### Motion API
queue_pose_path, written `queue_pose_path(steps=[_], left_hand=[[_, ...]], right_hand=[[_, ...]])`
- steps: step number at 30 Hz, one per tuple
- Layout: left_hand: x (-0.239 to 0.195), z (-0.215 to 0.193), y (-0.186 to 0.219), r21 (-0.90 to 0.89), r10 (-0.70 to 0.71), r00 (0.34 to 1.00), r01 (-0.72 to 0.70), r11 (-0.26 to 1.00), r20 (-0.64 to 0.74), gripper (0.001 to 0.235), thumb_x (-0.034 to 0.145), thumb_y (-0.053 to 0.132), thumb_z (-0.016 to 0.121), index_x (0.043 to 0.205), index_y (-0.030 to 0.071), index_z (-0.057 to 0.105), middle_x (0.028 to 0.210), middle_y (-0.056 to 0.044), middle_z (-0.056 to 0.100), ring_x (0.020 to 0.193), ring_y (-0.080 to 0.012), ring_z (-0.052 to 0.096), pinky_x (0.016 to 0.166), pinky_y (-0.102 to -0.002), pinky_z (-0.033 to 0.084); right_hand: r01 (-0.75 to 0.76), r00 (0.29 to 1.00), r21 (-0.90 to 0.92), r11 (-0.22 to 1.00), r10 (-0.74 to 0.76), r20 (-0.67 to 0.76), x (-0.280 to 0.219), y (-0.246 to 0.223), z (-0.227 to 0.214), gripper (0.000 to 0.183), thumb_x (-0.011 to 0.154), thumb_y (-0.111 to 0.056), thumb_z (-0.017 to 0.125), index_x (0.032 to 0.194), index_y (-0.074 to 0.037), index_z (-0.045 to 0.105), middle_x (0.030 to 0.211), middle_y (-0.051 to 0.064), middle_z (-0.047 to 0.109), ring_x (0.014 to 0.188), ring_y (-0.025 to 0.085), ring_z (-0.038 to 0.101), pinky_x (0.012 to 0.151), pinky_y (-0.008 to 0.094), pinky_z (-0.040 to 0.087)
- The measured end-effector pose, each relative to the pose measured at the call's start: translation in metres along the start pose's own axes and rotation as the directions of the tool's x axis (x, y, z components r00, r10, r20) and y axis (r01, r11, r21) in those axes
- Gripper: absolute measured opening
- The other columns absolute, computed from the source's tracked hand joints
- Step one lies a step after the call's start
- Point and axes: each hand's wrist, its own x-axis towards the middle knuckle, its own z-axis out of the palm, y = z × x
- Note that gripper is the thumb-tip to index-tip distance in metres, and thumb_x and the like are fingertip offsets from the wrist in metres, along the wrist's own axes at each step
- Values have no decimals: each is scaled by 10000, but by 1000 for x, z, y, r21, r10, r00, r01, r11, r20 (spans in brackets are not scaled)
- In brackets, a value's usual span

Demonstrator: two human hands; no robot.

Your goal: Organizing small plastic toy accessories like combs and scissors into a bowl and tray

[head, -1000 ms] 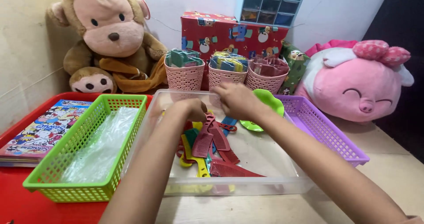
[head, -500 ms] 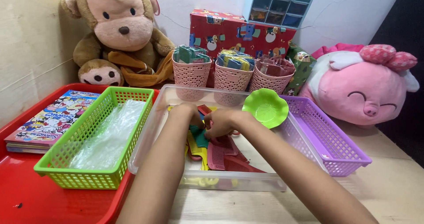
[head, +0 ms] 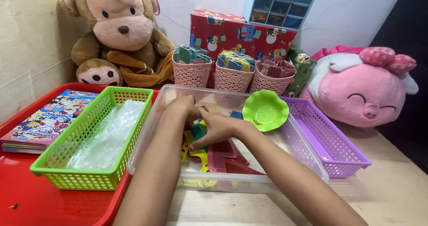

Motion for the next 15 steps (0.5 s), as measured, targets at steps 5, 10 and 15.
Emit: queue_pose_path(steps=[5,10,15], left_hand=[[6,-2,-3,-6,7,973,-8,1000,-230,573,756,312,690,1303,141,666,1349,-156,552,1202,-441,639,972,-643,500],[-16,-14,1,-123,58,891,-127,984,-449,334,808,222,605,1129,175,681,1258,-129,567,1101,-486,671,990,-569,499],[-35,-27,15,-252,139,831,-316,915,-538,245,822,139,550,1005,176,709,1168,-104,622,1063,-426,693,888,-542,558]], right_hand=[[29,992,-117,993,-14,126,13,21,21,1226,546,-694,844,1489,-64,378,1502,213,453,1436,427,397,1183,574,336],[79,988,-189,979,-52,144,19,23,28,1255,513,-699,839,1529,-119,385,1454,190,466,1390,389,425,1137,560,376],[135,986,-241,961,-106,128,20,22,25,1164,541,-685,828,1480,-100,466,1417,197,505,1365,370,424,1105,552,398]])
